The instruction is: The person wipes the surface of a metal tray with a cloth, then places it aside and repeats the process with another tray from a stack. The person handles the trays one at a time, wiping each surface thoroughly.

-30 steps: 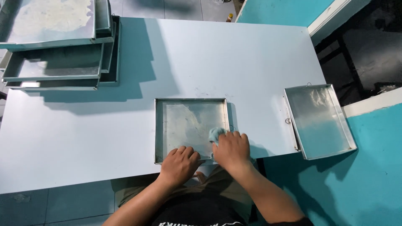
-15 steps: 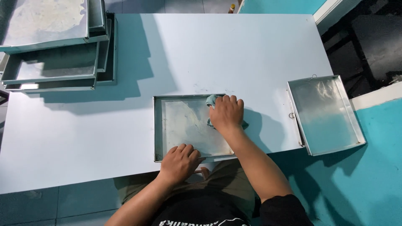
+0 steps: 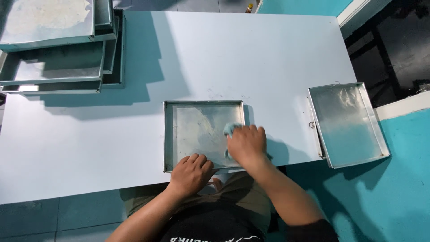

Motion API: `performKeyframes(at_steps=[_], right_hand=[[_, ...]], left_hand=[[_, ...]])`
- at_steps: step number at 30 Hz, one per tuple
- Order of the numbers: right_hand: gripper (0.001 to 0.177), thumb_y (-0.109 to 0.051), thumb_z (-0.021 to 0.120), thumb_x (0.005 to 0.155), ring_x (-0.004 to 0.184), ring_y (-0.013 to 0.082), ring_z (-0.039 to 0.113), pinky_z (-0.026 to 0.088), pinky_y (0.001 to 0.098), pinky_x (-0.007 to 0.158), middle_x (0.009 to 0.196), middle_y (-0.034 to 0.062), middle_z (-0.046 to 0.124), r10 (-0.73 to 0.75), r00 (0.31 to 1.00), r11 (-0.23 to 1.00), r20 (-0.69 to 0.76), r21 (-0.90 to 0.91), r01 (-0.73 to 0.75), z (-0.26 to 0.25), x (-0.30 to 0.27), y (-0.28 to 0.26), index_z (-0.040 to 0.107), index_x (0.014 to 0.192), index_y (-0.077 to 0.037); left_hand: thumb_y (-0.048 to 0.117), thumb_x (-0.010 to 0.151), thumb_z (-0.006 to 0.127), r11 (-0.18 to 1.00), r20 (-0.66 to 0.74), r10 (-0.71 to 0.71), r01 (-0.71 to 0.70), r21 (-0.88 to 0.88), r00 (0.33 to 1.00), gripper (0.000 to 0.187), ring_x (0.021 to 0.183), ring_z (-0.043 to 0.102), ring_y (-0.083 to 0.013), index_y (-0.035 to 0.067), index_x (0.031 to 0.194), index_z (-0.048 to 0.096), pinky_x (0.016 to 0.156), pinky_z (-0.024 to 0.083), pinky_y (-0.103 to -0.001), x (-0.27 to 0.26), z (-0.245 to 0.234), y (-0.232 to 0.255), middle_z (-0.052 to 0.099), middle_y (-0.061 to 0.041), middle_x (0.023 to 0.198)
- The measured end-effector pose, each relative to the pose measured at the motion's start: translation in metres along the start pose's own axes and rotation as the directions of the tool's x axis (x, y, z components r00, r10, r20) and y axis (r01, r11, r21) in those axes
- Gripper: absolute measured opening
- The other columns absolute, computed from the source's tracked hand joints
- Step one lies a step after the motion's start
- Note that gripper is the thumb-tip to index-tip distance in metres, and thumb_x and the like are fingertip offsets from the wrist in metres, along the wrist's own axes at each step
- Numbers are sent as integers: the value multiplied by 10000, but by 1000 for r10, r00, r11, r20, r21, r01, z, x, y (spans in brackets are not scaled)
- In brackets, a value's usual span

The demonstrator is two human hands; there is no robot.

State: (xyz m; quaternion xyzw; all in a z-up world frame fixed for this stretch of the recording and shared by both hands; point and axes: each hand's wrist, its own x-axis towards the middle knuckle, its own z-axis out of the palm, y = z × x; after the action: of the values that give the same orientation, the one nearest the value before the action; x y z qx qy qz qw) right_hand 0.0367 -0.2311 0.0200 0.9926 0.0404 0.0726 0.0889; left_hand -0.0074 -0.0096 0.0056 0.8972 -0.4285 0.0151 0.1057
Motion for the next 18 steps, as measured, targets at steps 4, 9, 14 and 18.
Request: performKeyframes(at_steps=[4,9,14,18], right_hand=[[601,-557,420,976,954,367,703,442,504,852,931,166,762,79,971,997,225,-28,-75,-3,54,1,775,959,-72],[632,-550,385,991,1026,383,698,432,510,889,1019,197,762,85,950,995,301,29,-99,-8,67,2,770,1010,-50],[595,-506,399,995,966,373,712,481,479,881,928,185,761,2,873,1000,488,23,-15,-59,0,-10,775,919,-51],[548,-464,490,959,782,378,716,502,475,733,716,171,719,-110,941,992,321,99,82,-52,-33,-2,773,752,-43]], left_hand=[[332,1017,586,1000,-17,-6,6,10,1000,215,815,641,-226,143,951,662,644,504,-311,0,9,0,614,-33,858],[334,1021,579,998,-22,-60,60,-6,998,207,823,640,-211,152,957,654,660,520,-309,-3,12,2,613,-27,864],[304,1029,563,993,26,-66,68,-93,997,206,831,650,-227,131,995,669,694,534,-327,-6,13,-2,635,-58,888],[306,1025,571,995,35,-35,38,-91,999,200,839,654,-232,132,999,667,702,533,-334,-7,20,-6,644,-60,894]])
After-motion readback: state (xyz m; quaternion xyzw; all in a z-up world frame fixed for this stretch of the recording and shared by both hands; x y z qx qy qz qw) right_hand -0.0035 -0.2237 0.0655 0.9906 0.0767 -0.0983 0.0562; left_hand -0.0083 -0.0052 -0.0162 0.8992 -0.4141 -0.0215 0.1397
